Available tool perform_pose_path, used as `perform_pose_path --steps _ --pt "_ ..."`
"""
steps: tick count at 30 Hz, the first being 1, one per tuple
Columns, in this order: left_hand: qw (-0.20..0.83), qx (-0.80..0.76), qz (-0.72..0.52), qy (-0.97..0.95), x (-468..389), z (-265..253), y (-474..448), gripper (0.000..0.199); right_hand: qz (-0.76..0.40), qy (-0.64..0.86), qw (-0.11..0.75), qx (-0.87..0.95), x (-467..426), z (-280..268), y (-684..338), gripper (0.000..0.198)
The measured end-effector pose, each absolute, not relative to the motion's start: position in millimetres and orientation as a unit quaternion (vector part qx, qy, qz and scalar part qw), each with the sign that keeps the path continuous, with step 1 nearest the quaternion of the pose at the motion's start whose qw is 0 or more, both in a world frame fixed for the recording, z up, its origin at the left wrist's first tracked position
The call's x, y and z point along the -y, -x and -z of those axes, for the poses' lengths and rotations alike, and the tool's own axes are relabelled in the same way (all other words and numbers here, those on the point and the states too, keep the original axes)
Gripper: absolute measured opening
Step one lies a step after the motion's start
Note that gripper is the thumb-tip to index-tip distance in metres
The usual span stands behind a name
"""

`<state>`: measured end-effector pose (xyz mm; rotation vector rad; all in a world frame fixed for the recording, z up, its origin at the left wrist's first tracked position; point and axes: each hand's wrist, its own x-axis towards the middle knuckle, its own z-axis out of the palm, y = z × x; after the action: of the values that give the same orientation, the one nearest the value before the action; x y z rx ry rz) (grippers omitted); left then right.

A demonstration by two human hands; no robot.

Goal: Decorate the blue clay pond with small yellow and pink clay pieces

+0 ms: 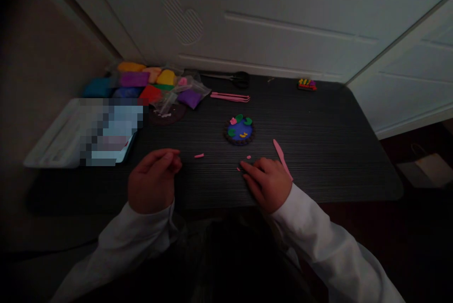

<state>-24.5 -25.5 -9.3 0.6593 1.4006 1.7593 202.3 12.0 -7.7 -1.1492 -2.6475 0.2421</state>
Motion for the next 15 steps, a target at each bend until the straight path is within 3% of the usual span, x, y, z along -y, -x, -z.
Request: perform_pose_path --steps 15 --pt "0.383 -0.551 -0.694 -0.261 25.2 11.6 23.3 0.008 -0.112 0.426 0.187 0.878 -24.7 6.6 -205.5 0.019"
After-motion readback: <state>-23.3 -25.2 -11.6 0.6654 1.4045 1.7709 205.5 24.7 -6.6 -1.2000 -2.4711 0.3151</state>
